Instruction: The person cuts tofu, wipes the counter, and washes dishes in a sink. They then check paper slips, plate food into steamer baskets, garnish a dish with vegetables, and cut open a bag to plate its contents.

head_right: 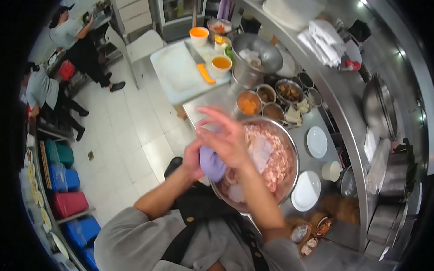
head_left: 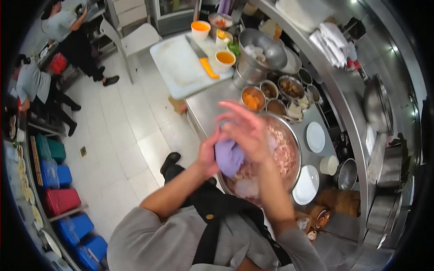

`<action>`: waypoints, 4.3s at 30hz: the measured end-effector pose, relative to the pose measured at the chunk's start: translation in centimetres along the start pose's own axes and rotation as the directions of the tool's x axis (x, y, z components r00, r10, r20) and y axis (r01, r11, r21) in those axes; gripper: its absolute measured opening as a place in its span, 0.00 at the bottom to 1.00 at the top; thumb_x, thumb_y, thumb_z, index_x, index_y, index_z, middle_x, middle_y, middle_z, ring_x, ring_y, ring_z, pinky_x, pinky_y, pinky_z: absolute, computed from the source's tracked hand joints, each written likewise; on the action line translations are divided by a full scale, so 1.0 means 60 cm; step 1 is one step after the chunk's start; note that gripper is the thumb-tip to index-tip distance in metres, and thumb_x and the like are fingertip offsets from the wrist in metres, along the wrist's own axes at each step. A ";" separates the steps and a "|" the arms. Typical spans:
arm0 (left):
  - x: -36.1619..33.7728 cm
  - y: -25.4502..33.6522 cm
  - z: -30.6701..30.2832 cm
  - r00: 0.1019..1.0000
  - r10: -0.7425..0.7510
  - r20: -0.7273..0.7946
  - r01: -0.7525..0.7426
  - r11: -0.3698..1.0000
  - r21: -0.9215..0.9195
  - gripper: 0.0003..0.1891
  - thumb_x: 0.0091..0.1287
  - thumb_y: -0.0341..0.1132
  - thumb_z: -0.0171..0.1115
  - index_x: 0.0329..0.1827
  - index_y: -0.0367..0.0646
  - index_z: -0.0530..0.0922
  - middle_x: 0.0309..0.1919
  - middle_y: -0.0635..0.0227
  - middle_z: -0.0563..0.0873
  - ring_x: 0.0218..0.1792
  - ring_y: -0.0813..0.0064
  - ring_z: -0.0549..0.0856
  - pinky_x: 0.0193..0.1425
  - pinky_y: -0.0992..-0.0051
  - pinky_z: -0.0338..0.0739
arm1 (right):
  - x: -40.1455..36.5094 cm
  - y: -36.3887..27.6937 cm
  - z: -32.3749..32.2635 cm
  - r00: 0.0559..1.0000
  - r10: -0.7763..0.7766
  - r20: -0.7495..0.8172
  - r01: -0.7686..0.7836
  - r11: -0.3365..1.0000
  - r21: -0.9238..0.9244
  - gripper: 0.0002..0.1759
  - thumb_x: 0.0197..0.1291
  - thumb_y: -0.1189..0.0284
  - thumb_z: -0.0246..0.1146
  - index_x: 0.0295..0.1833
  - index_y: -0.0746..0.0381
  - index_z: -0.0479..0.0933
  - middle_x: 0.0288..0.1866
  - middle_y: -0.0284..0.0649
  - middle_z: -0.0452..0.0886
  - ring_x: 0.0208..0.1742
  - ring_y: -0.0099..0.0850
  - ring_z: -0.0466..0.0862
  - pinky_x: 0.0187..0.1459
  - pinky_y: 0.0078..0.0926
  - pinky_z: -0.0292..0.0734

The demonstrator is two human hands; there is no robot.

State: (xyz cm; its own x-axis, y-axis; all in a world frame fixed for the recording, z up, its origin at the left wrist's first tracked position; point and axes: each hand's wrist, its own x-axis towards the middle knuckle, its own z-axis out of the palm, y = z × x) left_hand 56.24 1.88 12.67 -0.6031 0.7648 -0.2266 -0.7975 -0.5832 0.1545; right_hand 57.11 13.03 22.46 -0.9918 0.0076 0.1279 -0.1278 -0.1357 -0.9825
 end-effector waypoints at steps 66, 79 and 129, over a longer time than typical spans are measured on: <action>0.188 0.153 -0.328 0.725 -0.638 0.258 -0.537 -0.290 0.792 0.15 0.52 0.33 0.63 0.43 0.40 0.80 0.42 0.58 0.84 0.39 0.65 0.84 0.44 0.63 0.78 | -0.102 0.336 0.171 0.906 0.245 -0.344 -0.268 0.963 -0.021 0.20 0.59 0.75 0.63 0.58 0.62 0.73 0.45 0.39 0.81 0.41 0.22 0.80 0.43 0.20 0.77; 0.006 0.319 -0.127 0.963 -0.263 -0.064 0.227 0.658 0.718 0.21 0.68 0.44 0.54 0.57 0.39 0.71 0.49 0.55 0.77 0.49 0.61 0.78 0.58 0.64 0.73 | 0.037 0.303 0.200 0.880 0.254 -0.402 0.034 0.810 0.586 0.29 0.60 0.74 0.62 0.67 0.63 0.62 0.57 0.37 0.74 0.54 0.25 0.75 0.51 0.26 0.76; 0.436 0.418 0.609 0.771 -0.161 0.616 -0.065 0.943 0.328 0.18 0.62 0.27 0.61 0.51 0.37 0.64 0.44 0.58 0.76 0.44 0.62 0.78 0.45 0.57 0.78 | 0.332 -0.387 -0.092 -0.128 -0.514 -0.848 0.476 0.718 -0.508 0.08 0.57 0.76 0.63 0.38 0.69 0.74 0.38 0.46 0.80 0.35 0.28 0.79 0.29 0.22 0.73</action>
State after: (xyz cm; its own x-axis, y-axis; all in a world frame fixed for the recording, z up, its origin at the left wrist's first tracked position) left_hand 19.94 17.25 45.76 -0.3452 0.8523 0.3928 -0.7171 -0.5096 0.4755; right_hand 40.25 21.82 47.07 0.1841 0.9089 0.3742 -0.5690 0.4090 -0.7134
